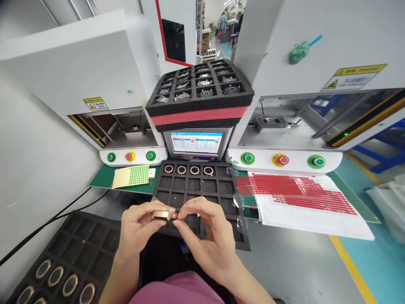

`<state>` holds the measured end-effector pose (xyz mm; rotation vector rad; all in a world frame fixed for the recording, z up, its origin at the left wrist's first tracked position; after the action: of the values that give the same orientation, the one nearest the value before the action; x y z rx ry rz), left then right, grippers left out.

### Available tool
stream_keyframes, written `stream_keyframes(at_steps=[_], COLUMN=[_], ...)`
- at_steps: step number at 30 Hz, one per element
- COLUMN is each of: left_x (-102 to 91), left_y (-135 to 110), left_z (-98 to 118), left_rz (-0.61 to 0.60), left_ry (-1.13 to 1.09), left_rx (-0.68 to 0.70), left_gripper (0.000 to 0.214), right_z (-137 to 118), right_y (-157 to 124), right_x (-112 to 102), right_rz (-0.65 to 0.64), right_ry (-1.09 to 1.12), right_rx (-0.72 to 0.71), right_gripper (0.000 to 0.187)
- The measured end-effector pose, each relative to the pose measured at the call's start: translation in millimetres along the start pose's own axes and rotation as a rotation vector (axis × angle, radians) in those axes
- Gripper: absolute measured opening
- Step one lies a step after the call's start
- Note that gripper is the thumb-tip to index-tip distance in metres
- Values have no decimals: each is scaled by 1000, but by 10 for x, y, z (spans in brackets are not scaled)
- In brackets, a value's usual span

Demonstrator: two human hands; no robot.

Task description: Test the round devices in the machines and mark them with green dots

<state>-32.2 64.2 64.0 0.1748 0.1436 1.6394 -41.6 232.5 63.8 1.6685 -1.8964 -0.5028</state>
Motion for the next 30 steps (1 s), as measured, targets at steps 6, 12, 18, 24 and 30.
stream_keyframes(at_steps=[6, 12, 18, 24, 30], left_x=[-6, 47, 184, 254, 248], left_y=[27, 49, 44, 66, 61], left_z=[18, 8, 5, -17, -10], left_rz=[-107, -126, 51, 99, 93], left_ry=[-38, -48, -115, -69, 8], left_rx=[-55, -106, -70, -53, -30], left_gripper=[16, 17, 13, 11, 11], right_z=[18, 18, 42, 69, 100], right_y=[93, 135, 74, 59, 26], right_x=[-115, -209, -134, -81, -108], right_rz=[-171, -215, -50, 195, 197], right_ry=[89, 75, 51, -49, -129], right_rx=[128, 199, -19, -95, -88], right_gripper=[32, 28, 38, 39, 43])
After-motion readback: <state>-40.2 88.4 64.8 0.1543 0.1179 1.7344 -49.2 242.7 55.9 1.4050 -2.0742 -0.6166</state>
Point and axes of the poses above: each hand's wrist, its own y-axis towards the middle knuckle, its own x-axis out of the palm, z = x × y, the point moved 1 cm from there along y, towards the middle knuckle, and after that the axes turned 11 degrees about z, right-handed, at the moved point
